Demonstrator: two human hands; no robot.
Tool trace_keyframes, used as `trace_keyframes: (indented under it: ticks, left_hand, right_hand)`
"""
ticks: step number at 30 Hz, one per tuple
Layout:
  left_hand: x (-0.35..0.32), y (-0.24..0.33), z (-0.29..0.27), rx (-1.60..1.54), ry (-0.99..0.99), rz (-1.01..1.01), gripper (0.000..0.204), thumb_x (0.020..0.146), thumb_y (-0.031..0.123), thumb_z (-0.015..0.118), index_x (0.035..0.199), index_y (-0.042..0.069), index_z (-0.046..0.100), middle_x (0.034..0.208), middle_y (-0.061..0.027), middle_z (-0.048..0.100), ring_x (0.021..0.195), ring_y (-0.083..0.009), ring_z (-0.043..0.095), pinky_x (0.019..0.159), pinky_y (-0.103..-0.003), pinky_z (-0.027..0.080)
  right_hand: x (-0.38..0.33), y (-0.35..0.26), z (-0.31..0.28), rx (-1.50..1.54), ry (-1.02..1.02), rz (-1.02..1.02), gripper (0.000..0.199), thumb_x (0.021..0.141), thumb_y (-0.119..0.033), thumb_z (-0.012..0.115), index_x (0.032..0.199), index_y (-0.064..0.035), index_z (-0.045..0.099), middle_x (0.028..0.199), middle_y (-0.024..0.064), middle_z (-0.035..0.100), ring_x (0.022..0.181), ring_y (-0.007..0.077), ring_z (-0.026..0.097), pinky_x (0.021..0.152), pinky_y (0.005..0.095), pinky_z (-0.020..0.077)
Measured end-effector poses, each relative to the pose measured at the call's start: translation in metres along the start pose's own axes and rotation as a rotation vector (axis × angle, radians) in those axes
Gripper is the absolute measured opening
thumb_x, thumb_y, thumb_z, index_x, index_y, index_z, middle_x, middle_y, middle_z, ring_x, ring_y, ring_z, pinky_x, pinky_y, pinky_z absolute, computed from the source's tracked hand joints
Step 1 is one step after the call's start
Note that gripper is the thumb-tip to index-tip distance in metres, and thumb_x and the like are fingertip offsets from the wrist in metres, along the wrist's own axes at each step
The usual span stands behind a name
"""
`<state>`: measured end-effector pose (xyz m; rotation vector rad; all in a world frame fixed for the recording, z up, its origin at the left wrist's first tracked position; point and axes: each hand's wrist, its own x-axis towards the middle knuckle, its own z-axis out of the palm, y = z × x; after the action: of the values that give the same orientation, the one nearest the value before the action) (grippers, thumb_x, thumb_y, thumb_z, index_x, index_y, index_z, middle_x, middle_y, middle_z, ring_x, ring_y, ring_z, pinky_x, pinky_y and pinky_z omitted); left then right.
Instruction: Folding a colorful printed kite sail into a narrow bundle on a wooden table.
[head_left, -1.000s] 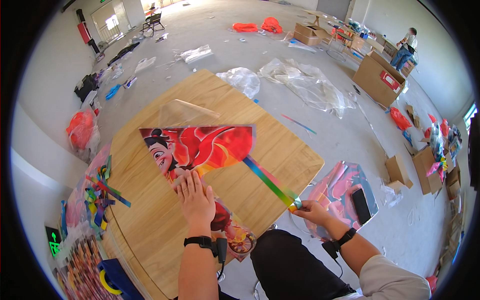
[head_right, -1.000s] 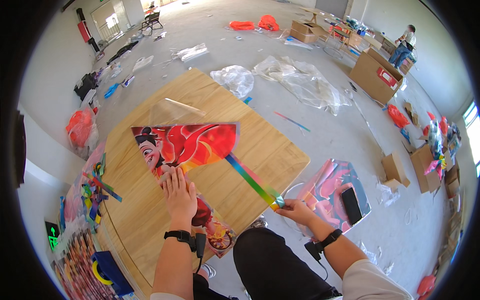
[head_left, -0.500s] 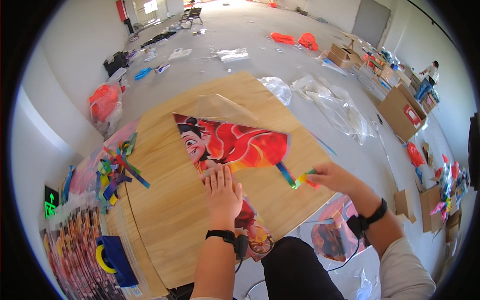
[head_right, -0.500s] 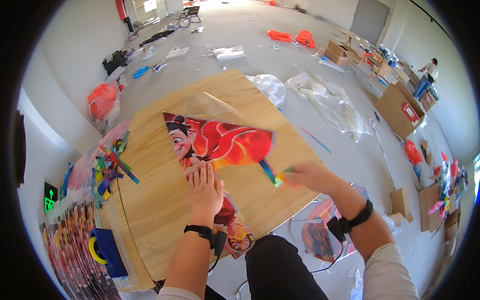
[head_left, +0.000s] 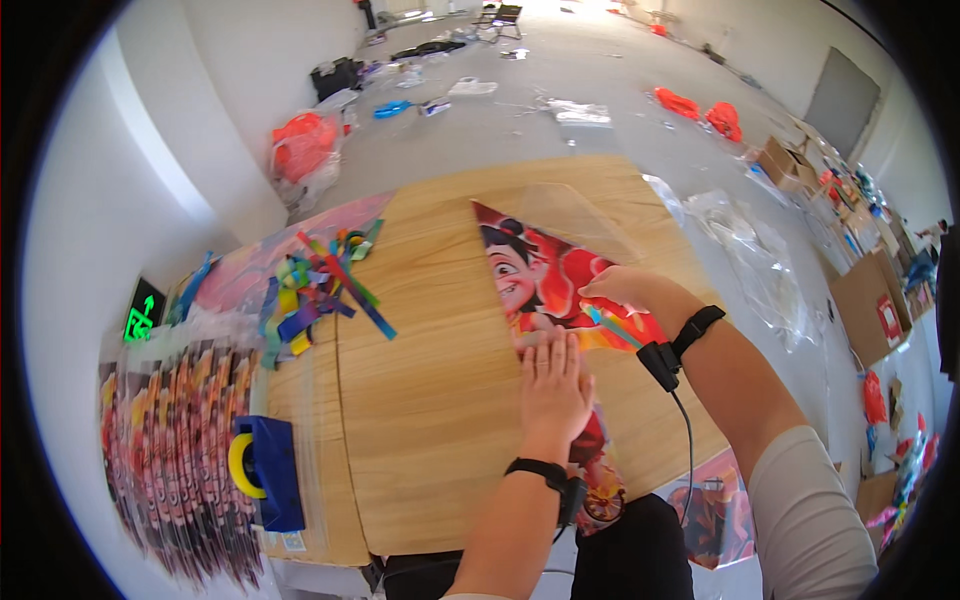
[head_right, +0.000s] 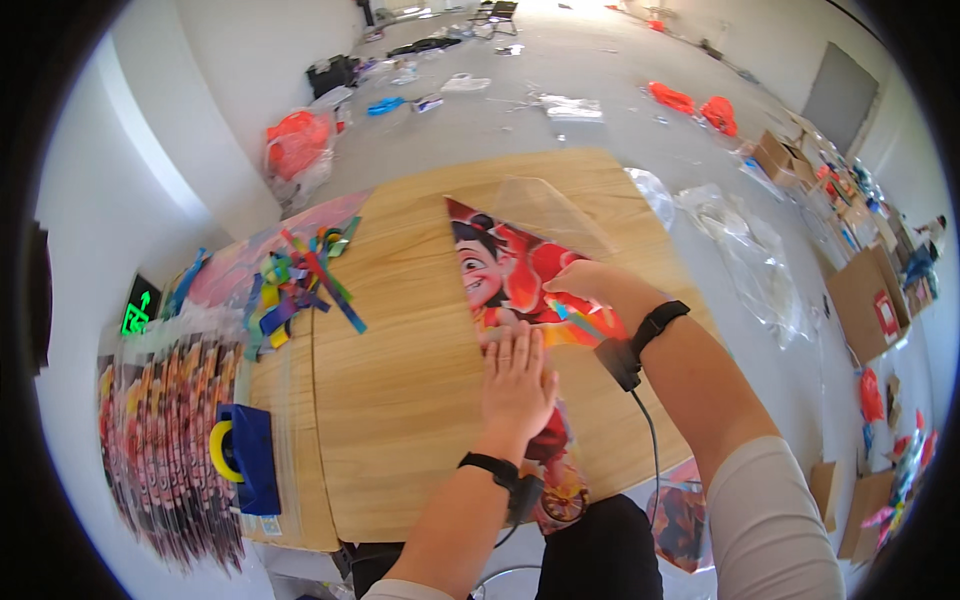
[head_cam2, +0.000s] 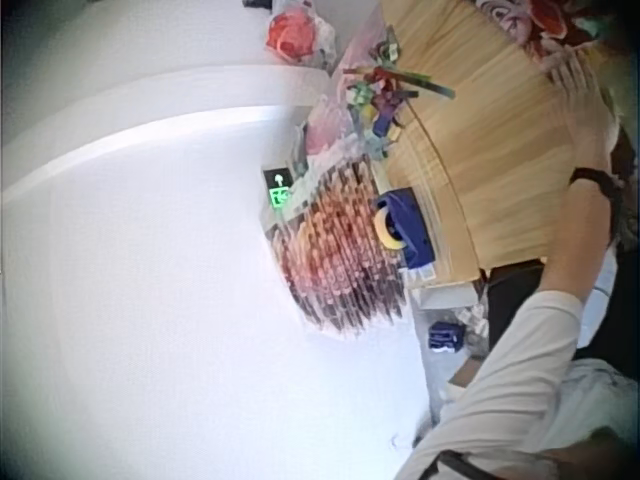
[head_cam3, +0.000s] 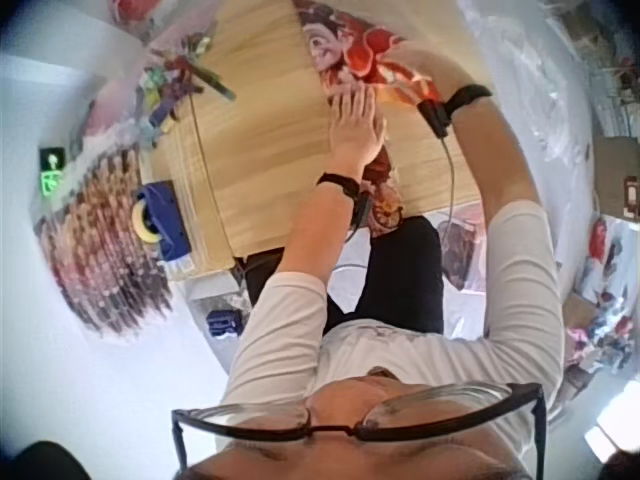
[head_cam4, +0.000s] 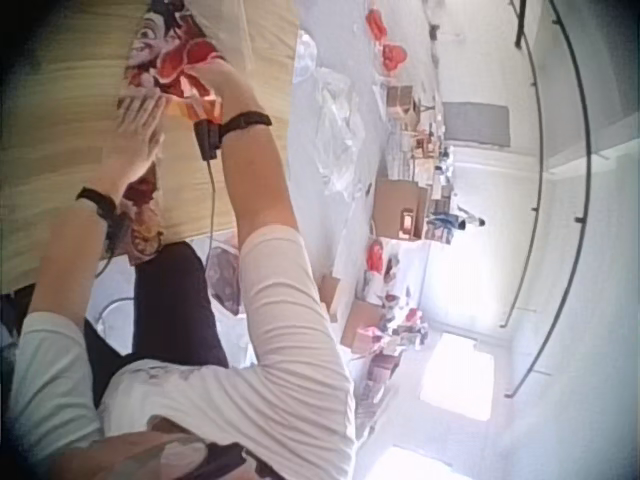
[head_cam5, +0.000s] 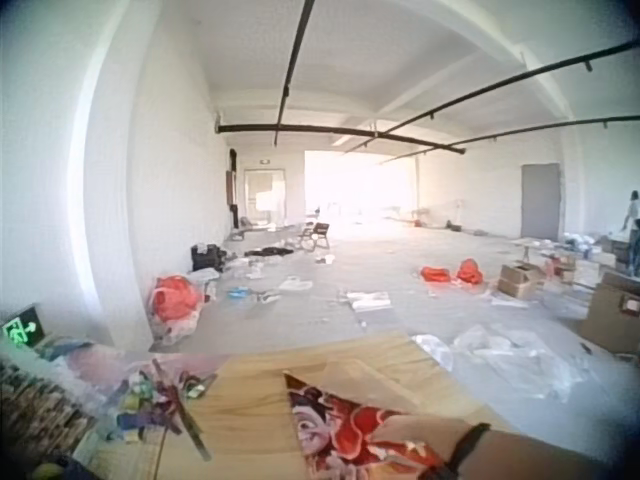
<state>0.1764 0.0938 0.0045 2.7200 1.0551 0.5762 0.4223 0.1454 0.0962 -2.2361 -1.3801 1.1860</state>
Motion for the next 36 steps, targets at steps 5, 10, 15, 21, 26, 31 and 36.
trace_keyframes:
  ticks: [5,10,15,21,26,31,36]
  left_hand:
    - [-0.003,-0.005,0.001,-0.042,0.046,0.013,0.071,0.103,0.041,0.052,0.162,0.005,0.039,0.171,-0.015,0.035,0.157,-0.0349,0.033,0.129,-0.051,0.023]
    - [-0.004,-0.004,0.001,-0.051,0.076,0.016,0.07,0.103,0.04,0.054,0.161,0.004,0.041,0.17,-0.0154,0.036,0.156,-0.0362,0.035,0.129,-0.052,0.024]
    - [-0.003,-0.004,0.004,-0.052,0.049,0.007,0.073,0.102,0.041,0.055,0.163,0.005,0.038,0.172,-0.0144,0.032,0.158,-0.0346,0.032,0.129,-0.051,0.023]
    - [-0.003,-0.003,0.001,-0.019,-0.026,-0.015,0.075,0.103,0.043,0.055,0.165,0.007,0.035,0.174,-0.013,0.03,0.161,-0.0317,0.026,0.131,-0.05,0.018]
    - [-0.002,-0.003,0.002,-0.014,-0.03,-0.005,0.075,0.103,0.044,0.054,0.166,0.007,0.034,0.174,-0.0125,0.029,0.161,-0.0313,0.026,0.131,-0.049,0.018]
    - [-0.003,-0.004,0.0,-0.009,-0.028,-0.004,0.075,0.103,0.044,0.054,0.166,0.008,0.034,0.174,-0.0118,0.029,0.161,-0.0311,0.026,0.131,-0.049,0.018]
    - [-0.002,-0.003,-0.003,0.012,-0.044,0.002,0.075,0.103,0.044,0.054,0.166,0.008,0.035,0.174,-0.0117,0.029,0.161,-0.0313,0.026,0.131,-0.049,0.018]
  right_hand:
    - [0.031,-0.029,0.007,0.207,0.033,0.068,0.034,0.103,-0.04,0.067,0.096,-0.0076,0.076,0.081,0.0005,0.069,0.069,0.014,0.062,0.058,0.0328,0.0468]
    - [0.042,-0.045,0.011,0.405,-0.072,0.101,0.048,0.107,-0.047,0.059,0.125,-0.0041,0.068,0.099,0.0101,0.074,0.087,0.0217,0.071,0.076,0.0366,0.0573]
    - [0.038,-0.055,-0.01,0.342,-0.305,-0.05,0.074,0.109,-0.062,0.043,0.153,-0.0022,0.048,0.122,0.0206,0.072,0.107,0.0291,0.073,0.099,0.0423,0.0571]
    - [0.006,-0.09,-0.042,0.302,-0.27,-0.095,0.075,0.112,-0.061,0.03,0.158,-0.0043,0.046,0.122,0.017,0.073,0.102,0.0259,0.072,0.091,0.0383,0.0558]
    - [0.001,-0.061,-0.047,0.485,-0.052,-0.321,0.057,0.116,-0.044,0.035,0.153,-0.0047,0.052,0.123,0.0145,0.073,0.107,0.0245,0.072,0.096,0.0363,0.0556]
    - [-0.037,0.036,-0.017,0.284,0.474,-0.42,0.038,0.113,-0.019,0.046,0.144,-0.0015,0.06,0.131,0.0125,0.071,0.119,0.0234,0.069,0.106,0.0374,0.0529]
    - [-0.081,0.122,0.034,0.066,0.599,-0.405,0.04,0.11,-0.018,0.052,0.144,0.0001,0.059,0.145,0.0187,0.063,0.131,0.033,0.063,0.114,0.041,0.0467]
